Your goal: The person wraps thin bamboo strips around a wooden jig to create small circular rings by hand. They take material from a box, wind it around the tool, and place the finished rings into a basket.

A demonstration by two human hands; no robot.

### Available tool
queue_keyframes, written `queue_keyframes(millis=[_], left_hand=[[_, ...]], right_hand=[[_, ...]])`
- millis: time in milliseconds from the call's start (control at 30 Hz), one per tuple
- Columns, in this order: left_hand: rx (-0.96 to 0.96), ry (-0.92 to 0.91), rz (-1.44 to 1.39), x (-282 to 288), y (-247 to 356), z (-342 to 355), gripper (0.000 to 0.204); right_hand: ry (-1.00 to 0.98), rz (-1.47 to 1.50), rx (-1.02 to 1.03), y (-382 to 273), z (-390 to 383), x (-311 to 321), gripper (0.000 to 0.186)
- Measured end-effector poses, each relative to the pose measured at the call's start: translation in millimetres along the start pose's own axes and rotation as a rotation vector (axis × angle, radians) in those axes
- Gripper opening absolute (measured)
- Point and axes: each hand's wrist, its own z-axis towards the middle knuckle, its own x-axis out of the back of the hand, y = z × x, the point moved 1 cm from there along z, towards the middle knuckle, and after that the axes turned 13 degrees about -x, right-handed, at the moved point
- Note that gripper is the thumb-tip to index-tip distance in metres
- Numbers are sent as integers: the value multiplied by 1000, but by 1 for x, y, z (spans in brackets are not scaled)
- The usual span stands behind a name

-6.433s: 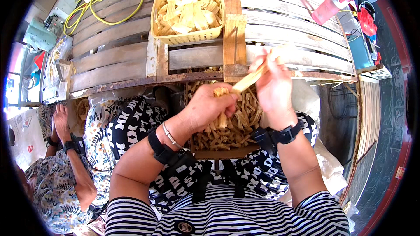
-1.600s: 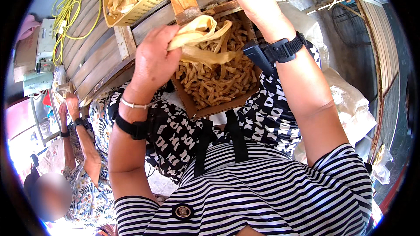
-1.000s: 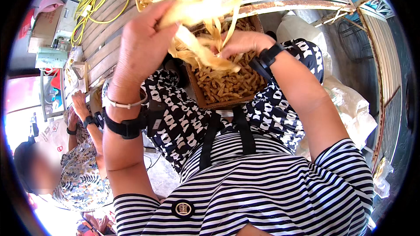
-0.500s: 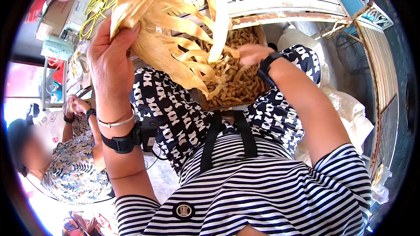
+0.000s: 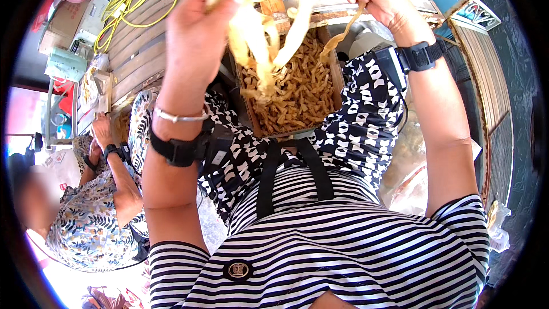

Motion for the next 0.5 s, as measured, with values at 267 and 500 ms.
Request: queue_keyframes(millis=[267, 500], left_hand=[[-134, -783, 832, -3, -78, -30, 47], [133, -595, 69, -38, -51, -33, 39]], right_hand=[[-95, -238, -163, 39, -13, -16, 27], [-309, 398, 37, 11, -37, -41, 27]])
